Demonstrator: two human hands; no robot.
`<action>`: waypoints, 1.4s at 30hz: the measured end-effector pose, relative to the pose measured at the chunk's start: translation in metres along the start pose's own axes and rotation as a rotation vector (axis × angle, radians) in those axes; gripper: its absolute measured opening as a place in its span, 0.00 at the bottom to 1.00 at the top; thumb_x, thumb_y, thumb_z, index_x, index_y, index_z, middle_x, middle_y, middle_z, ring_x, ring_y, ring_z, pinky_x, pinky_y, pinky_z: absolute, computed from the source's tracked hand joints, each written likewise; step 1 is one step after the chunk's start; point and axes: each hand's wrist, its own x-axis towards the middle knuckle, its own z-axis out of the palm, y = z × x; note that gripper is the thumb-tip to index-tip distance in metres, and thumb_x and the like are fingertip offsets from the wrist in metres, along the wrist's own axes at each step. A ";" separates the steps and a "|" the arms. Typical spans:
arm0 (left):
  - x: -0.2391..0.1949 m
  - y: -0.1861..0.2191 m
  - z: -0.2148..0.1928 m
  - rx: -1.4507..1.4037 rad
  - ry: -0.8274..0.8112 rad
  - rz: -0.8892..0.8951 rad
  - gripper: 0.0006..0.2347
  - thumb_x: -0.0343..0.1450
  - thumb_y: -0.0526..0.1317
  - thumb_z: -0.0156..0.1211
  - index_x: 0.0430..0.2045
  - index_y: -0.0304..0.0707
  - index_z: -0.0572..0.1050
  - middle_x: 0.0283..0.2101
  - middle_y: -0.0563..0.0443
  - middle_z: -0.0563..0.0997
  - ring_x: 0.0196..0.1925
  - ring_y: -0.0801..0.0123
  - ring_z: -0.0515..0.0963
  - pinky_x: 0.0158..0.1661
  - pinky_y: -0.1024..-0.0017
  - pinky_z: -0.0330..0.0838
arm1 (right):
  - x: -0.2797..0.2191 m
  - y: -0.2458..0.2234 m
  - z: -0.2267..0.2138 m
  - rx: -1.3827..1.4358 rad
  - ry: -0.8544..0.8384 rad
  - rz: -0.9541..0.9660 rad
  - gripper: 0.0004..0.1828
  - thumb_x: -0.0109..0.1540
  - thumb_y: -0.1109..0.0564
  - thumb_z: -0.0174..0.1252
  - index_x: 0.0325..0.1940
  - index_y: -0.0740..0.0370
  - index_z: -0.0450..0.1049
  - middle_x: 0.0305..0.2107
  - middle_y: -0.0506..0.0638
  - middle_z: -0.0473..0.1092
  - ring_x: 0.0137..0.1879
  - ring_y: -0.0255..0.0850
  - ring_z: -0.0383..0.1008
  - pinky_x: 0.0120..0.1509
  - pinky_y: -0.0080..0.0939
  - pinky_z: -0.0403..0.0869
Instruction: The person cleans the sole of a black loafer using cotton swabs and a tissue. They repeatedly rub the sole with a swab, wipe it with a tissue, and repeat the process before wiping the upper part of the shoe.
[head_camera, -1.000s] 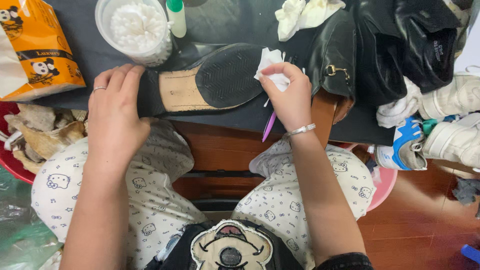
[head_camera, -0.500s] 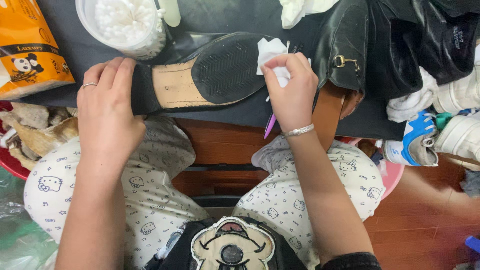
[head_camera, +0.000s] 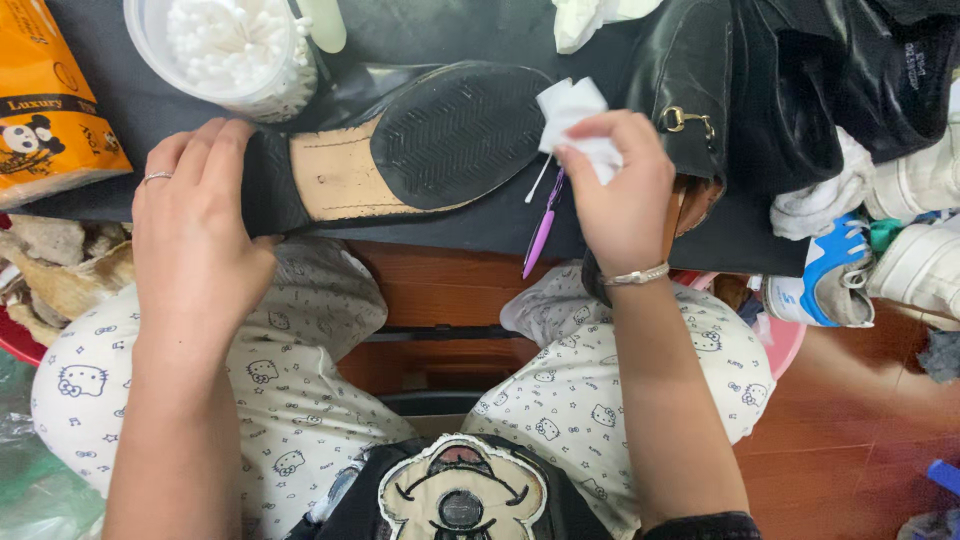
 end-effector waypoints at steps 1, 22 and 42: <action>0.000 0.000 -0.001 -0.006 -0.004 -0.005 0.35 0.48 0.22 0.68 0.54 0.26 0.71 0.57 0.36 0.76 0.60 0.42 0.72 0.55 0.54 0.67 | 0.001 -0.002 0.000 0.028 0.034 0.000 0.10 0.64 0.63 0.68 0.47 0.64 0.76 0.44 0.55 0.76 0.52 0.49 0.79 0.58 0.46 0.74; -0.005 -0.003 0.004 0.057 -0.009 -0.014 0.33 0.52 0.25 0.68 0.56 0.25 0.73 0.60 0.37 0.77 0.62 0.45 0.73 0.59 0.55 0.67 | -0.069 -0.034 0.070 -0.033 0.009 -0.022 0.08 0.65 0.68 0.61 0.49 0.68 0.78 0.26 0.56 0.68 0.30 0.48 0.71 0.37 0.47 0.69; -0.011 0.037 0.020 -0.152 0.016 0.044 0.37 0.48 0.33 0.77 0.55 0.25 0.71 0.56 0.40 0.76 0.55 0.50 0.75 0.55 0.58 0.68 | -0.022 -0.033 0.061 -0.350 -0.011 -0.276 0.36 0.57 0.77 0.46 0.71 0.75 0.63 0.66 0.75 0.61 0.77 0.64 0.60 0.83 0.57 0.61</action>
